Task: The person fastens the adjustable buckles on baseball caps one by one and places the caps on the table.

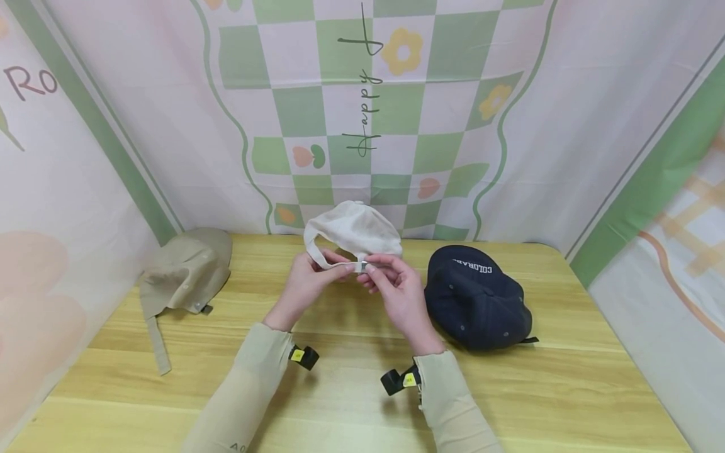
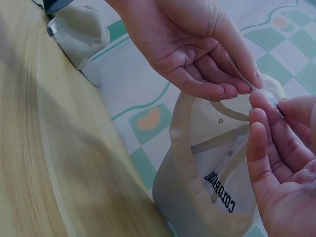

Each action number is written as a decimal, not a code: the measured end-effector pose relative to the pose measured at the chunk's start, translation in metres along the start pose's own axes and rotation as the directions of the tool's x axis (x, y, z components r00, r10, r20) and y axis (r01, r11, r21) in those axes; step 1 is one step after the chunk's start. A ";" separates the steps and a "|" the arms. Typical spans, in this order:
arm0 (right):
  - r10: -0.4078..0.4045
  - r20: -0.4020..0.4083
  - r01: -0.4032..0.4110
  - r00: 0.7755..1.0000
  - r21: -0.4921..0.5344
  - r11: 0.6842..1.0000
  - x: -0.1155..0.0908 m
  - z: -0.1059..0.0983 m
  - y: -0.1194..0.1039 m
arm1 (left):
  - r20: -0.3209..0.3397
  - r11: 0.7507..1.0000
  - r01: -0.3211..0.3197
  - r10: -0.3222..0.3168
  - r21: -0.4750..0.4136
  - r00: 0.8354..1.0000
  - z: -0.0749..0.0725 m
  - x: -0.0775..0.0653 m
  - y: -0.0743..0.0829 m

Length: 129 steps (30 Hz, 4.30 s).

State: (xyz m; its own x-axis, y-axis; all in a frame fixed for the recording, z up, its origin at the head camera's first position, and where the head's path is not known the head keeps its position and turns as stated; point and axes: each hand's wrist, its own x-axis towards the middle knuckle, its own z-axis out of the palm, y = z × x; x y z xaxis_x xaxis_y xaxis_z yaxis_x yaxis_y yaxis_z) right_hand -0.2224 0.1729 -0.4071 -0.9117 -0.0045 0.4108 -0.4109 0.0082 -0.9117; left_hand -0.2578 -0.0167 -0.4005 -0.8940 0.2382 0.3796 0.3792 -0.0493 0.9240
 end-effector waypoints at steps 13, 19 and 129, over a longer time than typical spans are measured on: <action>-0.005 0.006 0.005 1.000 0.015 1.000 0.001 0.003 -0.001 | 0.000 0.999 -0.001 0.001 -0.050 1.000 0.002 -0.001 0.003; -0.002 0.014 0.002 1.000 0.012 1.000 0.001 0.005 -0.001 | -0.013 0.999 -0.015 0.015 -0.043 1.000 0.001 0.000 -0.002; -0.015 -0.168 0.008 0.986 -0.039 0.999 -0.002 -0.002 0.000 | -0.258 0.927 -0.021 -0.083 -0.373 0.962 0.002 0.001 0.002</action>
State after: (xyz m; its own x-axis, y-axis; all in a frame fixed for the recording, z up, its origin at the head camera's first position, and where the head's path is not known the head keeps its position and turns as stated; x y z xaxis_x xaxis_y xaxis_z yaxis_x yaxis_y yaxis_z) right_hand -0.2204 0.1744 -0.4083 -0.8928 0.1630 0.4200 -0.4182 0.0469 -0.9072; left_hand -0.2577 -0.0149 -0.3985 -0.9535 -0.0173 0.3010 0.2810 -0.4127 0.8664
